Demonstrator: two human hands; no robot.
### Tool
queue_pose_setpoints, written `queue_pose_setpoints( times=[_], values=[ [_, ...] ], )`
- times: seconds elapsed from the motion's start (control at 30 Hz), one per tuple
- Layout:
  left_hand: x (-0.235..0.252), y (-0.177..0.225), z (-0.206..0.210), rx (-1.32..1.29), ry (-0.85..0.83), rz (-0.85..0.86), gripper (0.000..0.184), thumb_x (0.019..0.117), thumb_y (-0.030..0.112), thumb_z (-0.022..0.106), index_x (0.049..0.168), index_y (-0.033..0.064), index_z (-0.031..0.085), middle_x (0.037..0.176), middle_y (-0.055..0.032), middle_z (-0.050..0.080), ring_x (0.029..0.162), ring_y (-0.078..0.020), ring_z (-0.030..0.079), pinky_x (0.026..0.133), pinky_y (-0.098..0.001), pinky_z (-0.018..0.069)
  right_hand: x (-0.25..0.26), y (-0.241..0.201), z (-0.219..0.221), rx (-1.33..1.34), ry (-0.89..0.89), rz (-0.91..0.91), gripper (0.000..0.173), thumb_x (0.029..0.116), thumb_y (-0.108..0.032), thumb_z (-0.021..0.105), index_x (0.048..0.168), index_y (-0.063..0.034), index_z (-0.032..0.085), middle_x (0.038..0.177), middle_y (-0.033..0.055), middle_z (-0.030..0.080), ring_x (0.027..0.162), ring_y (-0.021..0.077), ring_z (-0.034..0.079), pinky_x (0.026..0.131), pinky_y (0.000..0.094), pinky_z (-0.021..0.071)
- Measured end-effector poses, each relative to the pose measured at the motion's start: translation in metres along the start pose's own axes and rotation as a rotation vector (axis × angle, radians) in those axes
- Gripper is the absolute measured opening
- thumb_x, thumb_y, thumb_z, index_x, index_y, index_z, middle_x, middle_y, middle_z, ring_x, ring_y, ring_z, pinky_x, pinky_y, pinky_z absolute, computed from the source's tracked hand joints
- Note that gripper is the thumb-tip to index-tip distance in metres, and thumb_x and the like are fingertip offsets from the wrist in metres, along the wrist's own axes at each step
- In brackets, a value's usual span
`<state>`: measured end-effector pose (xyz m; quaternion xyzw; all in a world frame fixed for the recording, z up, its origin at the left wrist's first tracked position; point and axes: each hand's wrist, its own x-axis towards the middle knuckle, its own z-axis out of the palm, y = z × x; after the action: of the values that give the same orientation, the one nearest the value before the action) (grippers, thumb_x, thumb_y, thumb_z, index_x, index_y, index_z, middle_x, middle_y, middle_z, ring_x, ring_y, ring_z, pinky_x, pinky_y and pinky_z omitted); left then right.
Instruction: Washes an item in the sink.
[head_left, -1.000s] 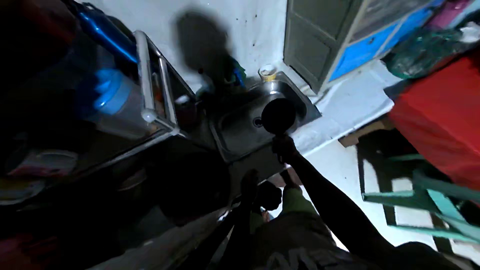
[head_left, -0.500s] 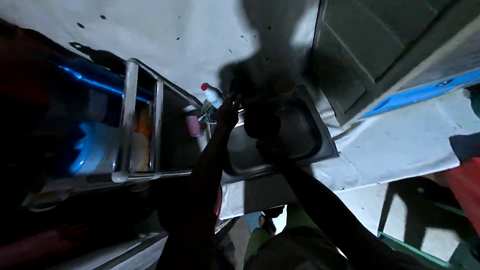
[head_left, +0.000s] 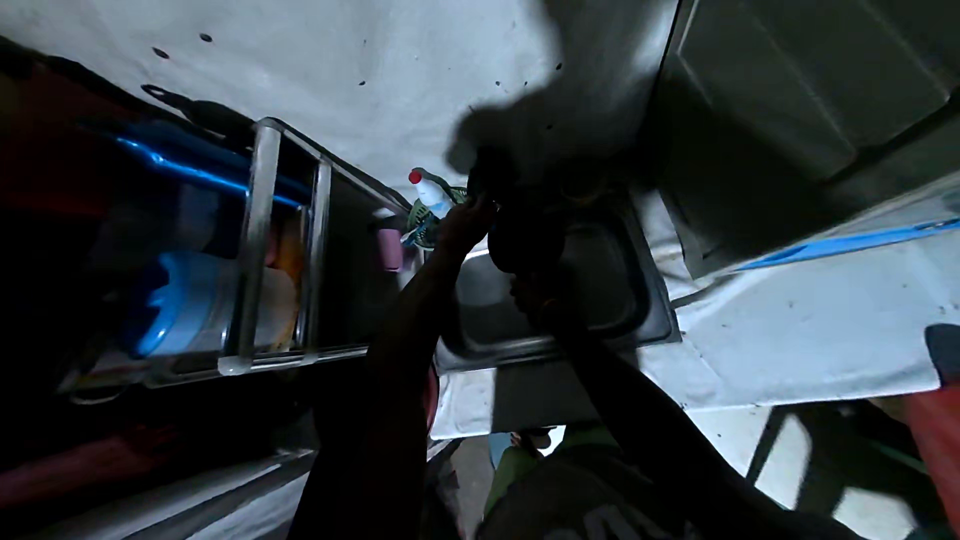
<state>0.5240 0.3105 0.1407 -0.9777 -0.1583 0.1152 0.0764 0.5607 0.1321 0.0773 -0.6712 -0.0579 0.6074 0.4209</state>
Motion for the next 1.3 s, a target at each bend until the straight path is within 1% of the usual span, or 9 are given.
queue_pose_setpoints(
  times=[0.07,0.2,0.3,0.43,0.63,0.8,0.9,1.1,1.3],
  values=[
    [0.002,0.003,-0.003,-0.021,-0.053,-0.043,0.032,0.1041,0.007,0.053,0.134,0.0021,0.061,0.139,-0.0242,0.057,0.112,-0.0465,0.065,0.085,-0.0577,0.0563,-0.007,-0.001,0.002,-0.035,0.01,-0.004,0.037,0.1084,-0.021,0.052,0.136,0.0026,0.051,0.1,0.013,0.063,0.07,0.0138,0.059,0.064,0.0287,0.0521],
    [0.008,0.01,-0.006,-0.016,-0.083,-0.118,0.028,0.1044,0.009,0.052,0.13,0.0016,0.062,0.133,-0.0239,0.06,0.103,-0.0455,0.068,0.082,-0.0579,0.0566,-0.018,0.0,0.003,-0.043,0.019,-0.001,0.037,0.1088,-0.022,0.051,0.137,0.0027,0.051,0.104,0.0144,0.064,0.077,0.0164,0.062,0.07,0.0311,0.0547],
    [0.012,0.016,-0.011,-0.005,-0.149,-0.173,0.029,0.1053,0.01,0.051,0.131,0.0016,0.062,0.135,-0.0245,0.059,0.105,-0.0456,0.067,0.086,-0.0579,0.0557,-0.023,-0.001,0.002,-0.008,0.029,-0.001,0.037,0.109,-0.02,0.05,0.137,0.0033,0.05,0.105,0.015,0.063,0.077,0.0163,0.062,0.07,0.0309,0.054],
    [0.015,0.02,-0.009,-0.093,-0.129,-0.272,0.028,0.1044,0.01,0.053,0.128,0.002,0.065,0.131,-0.025,0.062,0.103,-0.0468,0.068,0.088,-0.0596,0.0553,-0.024,-0.005,0.001,0.007,0.024,-0.014,0.037,0.1084,-0.021,0.052,0.137,0.0024,0.05,0.105,0.0142,0.064,0.075,0.0155,0.062,0.069,0.03,0.054],
    [0.024,0.022,-0.014,-0.108,-0.219,-0.311,0.023,0.1018,0.006,0.054,0.121,0.0013,0.067,0.124,-0.0268,0.063,0.105,-0.0473,0.066,0.085,-0.0611,0.0543,-0.024,-0.008,0.002,0.038,0.007,-0.004,0.038,0.1083,-0.021,0.053,0.139,0.0016,0.05,0.105,0.0144,0.064,0.075,0.0154,0.061,0.067,0.0295,0.0536],
    [0.036,0.024,-0.022,-0.102,-0.271,-0.384,0.022,0.1008,0.011,0.058,0.117,0.0014,0.069,0.118,-0.0263,0.067,0.104,-0.0466,0.067,0.082,-0.0619,0.0538,-0.017,-0.002,0.003,0.031,0.006,-0.004,0.036,0.1086,-0.021,0.052,0.136,0.0023,0.051,0.1,0.0132,0.063,0.069,0.014,0.06,0.063,0.0282,0.0525],
    [0.039,0.024,-0.024,-0.13,-0.3,-0.408,0.024,0.1023,0.014,0.058,0.118,0.0004,0.069,0.12,-0.0277,0.066,0.109,-0.0481,0.065,0.085,-0.0635,0.0526,-0.014,0.003,0.003,0.01,0.004,-0.007,0.036,0.1091,-0.022,0.051,0.135,0.0024,0.052,0.1,0.0132,0.063,0.07,0.0148,0.059,0.063,0.0297,0.0525],
    [0.042,0.022,-0.026,-0.131,-0.279,-0.398,0.023,0.1002,0.018,0.062,0.109,-0.0009,0.072,0.112,-0.0255,0.07,0.105,-0.0459,0.067,0.081,-0.0636,0.0529,-0.015,0.004,0.005,0.063,0.015,-0.006,0.036,0.1088,-0.021,0.052,0.136,0.0027,0.05,0.1,0.0131,0.063,0.069,0.0142,0.059,0.063,0.0291,0.0523],
    [0.042,0.024,-0.034,-0.15,-0.306,-0.399,0.024,0.1008,0.02,0.061,0.112,0.0015,0.071,0.113,-0.024,0.07,0.107,-0.0447,0.067,0.083,-0.0629,0.0528,-0.019,0.0,0.006,0.091,0.01,0.008,0.036,0.1088,-0.021,0.052,0.137,0.002,0.049,0.103,0.0134,0.063,0.073,0.0147,0.061,0.065,0.0293,0.0525]
  ],
)
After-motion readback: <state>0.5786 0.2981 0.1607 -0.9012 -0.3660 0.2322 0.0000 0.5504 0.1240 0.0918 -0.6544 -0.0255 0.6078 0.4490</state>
